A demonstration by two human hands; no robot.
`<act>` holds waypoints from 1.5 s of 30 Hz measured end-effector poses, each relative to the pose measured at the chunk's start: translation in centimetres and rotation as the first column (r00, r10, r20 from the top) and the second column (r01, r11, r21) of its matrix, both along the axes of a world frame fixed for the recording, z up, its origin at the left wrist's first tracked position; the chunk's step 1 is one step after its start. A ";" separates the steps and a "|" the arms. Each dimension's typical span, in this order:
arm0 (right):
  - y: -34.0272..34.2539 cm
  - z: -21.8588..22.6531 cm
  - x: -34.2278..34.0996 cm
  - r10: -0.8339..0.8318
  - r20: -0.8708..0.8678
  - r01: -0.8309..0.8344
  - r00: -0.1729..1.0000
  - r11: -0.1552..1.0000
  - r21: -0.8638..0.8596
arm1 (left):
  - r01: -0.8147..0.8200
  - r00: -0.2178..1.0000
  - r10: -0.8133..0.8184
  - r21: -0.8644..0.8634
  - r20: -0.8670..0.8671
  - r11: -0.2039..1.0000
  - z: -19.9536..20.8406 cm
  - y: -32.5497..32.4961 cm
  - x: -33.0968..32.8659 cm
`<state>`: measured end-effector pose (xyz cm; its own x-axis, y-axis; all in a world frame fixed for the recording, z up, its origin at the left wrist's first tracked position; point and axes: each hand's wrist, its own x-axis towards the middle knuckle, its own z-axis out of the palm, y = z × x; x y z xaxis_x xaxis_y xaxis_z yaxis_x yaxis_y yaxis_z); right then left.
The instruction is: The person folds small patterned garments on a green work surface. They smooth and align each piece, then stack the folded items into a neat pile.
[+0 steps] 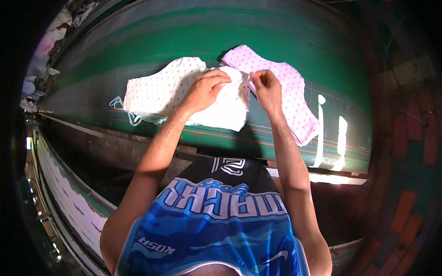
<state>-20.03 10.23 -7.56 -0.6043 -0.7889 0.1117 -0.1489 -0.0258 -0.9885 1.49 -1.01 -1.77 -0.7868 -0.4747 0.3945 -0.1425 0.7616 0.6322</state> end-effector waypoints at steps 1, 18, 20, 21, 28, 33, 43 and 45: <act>0.7 -0.8 0.6 0.050 0.012 -0.050 0.999 0.999 0.015 | 0.002 1.000 -0.002 0.021 0.001 1.000 -0.2 -0.4 -0.1; 3.9 -1.3 2.7 0.227 0.257 -0.220 0.940 0.974 -0.054 | 0.001 0.999 -0.011 0.198 0.049 0.980 -1.1 -1.2 0.4; 4.9 -0.8 2.8 0.227 0.314 -0.217 0.922 0.974 -0.068 | 0.024 0.998 -0.031 0.128 0.056 0.991 -1.3 -1.2 0.6; 5.3 -0.5 2.7 0.232 0.327 -0.222 0.916 0.973 -0.069 | 0.034 0.997 -0.040 0.093 0.061 0.995 -1.2 -1.1 0.7; 0.7 3.6 2.1 0.267 0.194 -0.271 0.944 0.963 -0.008 | 0.063 0.998 -0.066 0.135 0.015 0.989 -0.6 -1.1 0.8; -4.2 4.8 1.1 0.404 0.123 -0.414 0.907 0.908 0.071 | -0.073 0.997 0.077 0.296 -0.002 0.952 -1.2 -1.1 -0.2; -6.6 6.4 -0.2 0.535 -0.385 -0.509 0.752 0.843 0.176 | -0.254 0.949 0.298 0.320 -0.097 0.913 -0.9 -0.8 -0.6; -7.2 6.5 -0.4 0.535 -0.496 -0.510 0.684 0.837 0.200 | -0.271 0.941 0.285 0.096 -0.185 0.958 -0.6 0.6 -0.6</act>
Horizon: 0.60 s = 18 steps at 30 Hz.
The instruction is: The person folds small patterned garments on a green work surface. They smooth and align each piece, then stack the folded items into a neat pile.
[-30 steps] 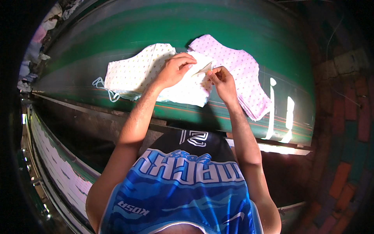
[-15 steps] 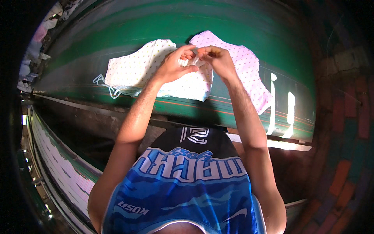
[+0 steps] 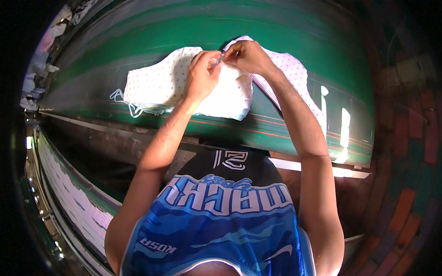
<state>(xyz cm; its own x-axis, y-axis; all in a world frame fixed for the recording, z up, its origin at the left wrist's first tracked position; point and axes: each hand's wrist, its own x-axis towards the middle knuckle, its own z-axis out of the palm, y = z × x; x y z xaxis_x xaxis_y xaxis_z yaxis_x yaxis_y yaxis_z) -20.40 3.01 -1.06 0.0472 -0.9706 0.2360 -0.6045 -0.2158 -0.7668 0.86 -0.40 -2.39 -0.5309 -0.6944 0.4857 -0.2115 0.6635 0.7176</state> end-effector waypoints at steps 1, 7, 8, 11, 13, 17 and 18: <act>-0.3 0.1 -0.2 0.012 -0.060 -0.013 0.998 1.000 -0.020 | 0.030 0.999 -0.026 -0.218 0.020 0.976 0.1 0.7 0.1; -1.8 -0.1 -0.4 0.113 -0.064 -0.111 0.992 0.993 0.039 | 0.412 0.868 -0.241 -0.357 0.435 0.838 -0.6 5.4 0.8; -1.4 0.0 -0.5 0.085 -0.096 -0.081 0.992 0.996 0.045 | 0.408 0.864 -0.170 -0.460 0.474 0.789 -0.9 5.5 0.9; -0.3 0.5 -0.2 0.013 -0.095 -0.006 0.995 0.997 0.073 | 0.413 0.842 -0.223 -0.321 0.491 0.852 -1.3 4.8 1.1; 0.7 -0.7 -0.1 -0.039 -0.038 0.041 0.999 0.996 0.073 | 0.383 0.865 -0.219 -0.312 0.451 0.870 -1.3 4.9 0.8; 2.2 -1.8 -0.3 -0.126 0.120 0.130 0.985 0.991 -0.026 | 0.286 0.925 -0.204 -0.235 0.320 0.929 -1.2 5.4 0.3; 2.6 -1.9 -0.5 -0.128 0.206 0.142 0.970 0.988 -0.055 | 0.235 0.948 -0.186 -0.173 0.256 0.956 -1.5 5.3 0.4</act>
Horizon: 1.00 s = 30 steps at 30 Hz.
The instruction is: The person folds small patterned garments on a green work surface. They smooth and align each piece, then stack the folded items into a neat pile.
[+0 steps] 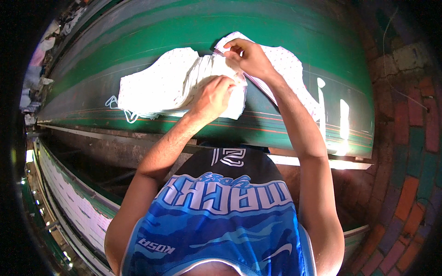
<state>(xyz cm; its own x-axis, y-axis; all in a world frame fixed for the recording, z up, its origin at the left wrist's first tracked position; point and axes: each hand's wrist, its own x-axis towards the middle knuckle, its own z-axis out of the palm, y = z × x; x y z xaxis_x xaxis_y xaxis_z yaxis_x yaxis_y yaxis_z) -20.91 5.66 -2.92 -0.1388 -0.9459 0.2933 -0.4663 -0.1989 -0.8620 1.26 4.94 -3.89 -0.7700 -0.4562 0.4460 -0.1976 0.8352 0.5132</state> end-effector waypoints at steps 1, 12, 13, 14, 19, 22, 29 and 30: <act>0.4 -0.3 -0.6 -0.009 0.083 0.013 0.997 0.999 -0.040 | -0.039 0.998 0.043 0.081 -0.050 0.996 -0.1 -0.2 0.0; 3.4 0.1 1.3 0.085 -0.210 -0.096 0.974 0.994 -0.044 | -0.257 0.955 0.268 0.097 -0.124 0.962 1.6 -4.3 -0.4; 2.6 0.2 1.3 0.113 -0.161 -0.120 0.980 0.992 -0.037 | -0.268 0.955 0.283 0.147 -0.094 0.952 1.8 -4.6 -0.5; 1.7 0.2 1.3 0.109 -0.078 -0.111 0.991 0.993 -0.025 | -0.264 0.954 0.284 0.181 -0.093 0.947 1.8 -4.8 -0.5; 0.1 0.5 0.7 -0.066 -0.288 -0.001 0.955 0.974 -0.227 | -0.217 0.954 0.265 0.285 -0.141 0.934 1.3 -5.0 -0.1; 1.0 -0.6 0.7 -0.251 -0.274 0.108 0.928 0.888 -0.446 | -0.215 0.958 0.253 0.247 -0.132 0.945 1.5 -4.7 0.1; 5.3 -2.9 2.1 -0.246 -0.551 0.094 0.798 0.953 -0.289 | -0.166 0.962 0.171 0.038 -0.214 0.985 1.2 -4.2 0.2; 4.9 -3.4 1.6 -0.261 -0.551 0.096 0.792 0.946 -0.310 | -0.145 0.963 0.132 -0.040 -0.235 0.989 1.1 -4.3 0.1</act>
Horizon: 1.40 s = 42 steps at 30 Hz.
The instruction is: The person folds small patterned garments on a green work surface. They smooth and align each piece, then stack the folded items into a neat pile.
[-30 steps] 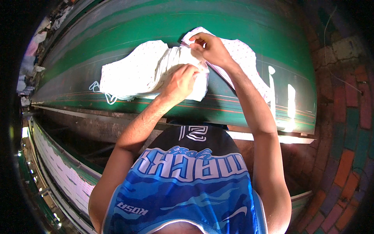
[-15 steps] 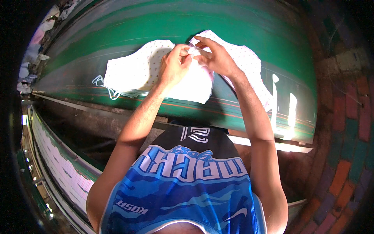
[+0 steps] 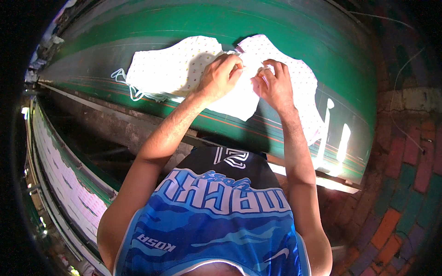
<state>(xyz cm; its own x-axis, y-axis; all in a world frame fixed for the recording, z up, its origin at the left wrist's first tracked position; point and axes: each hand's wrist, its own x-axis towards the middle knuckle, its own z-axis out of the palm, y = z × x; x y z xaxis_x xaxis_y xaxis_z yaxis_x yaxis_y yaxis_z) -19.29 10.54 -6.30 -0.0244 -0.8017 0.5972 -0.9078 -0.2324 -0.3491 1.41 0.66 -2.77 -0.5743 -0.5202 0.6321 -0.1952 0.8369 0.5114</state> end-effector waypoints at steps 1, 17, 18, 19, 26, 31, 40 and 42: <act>-0.3 -0.4 -0.6 -0.005 -0.008 0.005 1.000 1.000 -0.022 | 0.022 1.000 -0.023 -0.080 -0.009 0.997 -0.1 -0.1 0.0; 0.4 -1.7 -1.4 -0.131 0.052 0.132 0.990 0.991 -0.023 | 0.098 0.994 -0.092 -0.109 0.057 0.989 0.4 -0.4 0.0; 0.3 -1.4 -1.5 -0.105 0.072 0.108 0.992 0.994 -0.036 | 0.087 0.994 -0.081 -0.096 0.069 0.992 0.3 -0.3 0.0; 0.1 -1.0 -1.7 -0.078 0.092 0.083 0.993 0.995 -0.049 | 0.076 0.994 -0.069 -0.082 0.082 0.994 0.2 -0.3 0.1; -2.2 -0.2 -4.6 0.115 0.146 -0.111 0.983 0.993 -0.035 | -0.006 0.997 0.013 -0.095 0.070 0.995 -0.3 -0.2 -0.4; -3.9 -1.0 -4.3 0.033 0.194 -0.048 0.981 0.996 0.074 | -0.049 0.999 0.049 -0.029 0.007 0.998 -0.6 -0.3 -0.6; -1.9 -0.4 -1.7 0.076 0.280 -0.089 0.957 0.995 0.033 | -0.313 0.923 0.281 0.088 0.264 0.946 -0.3 0.2 0.1; -1.2 1.0 -1.4 0.134 0.296 -0.156 0.946 0.986 0.053 | -0.340 0.906 0.294 0.110 0.305 0.934 0.3 0.4 0.1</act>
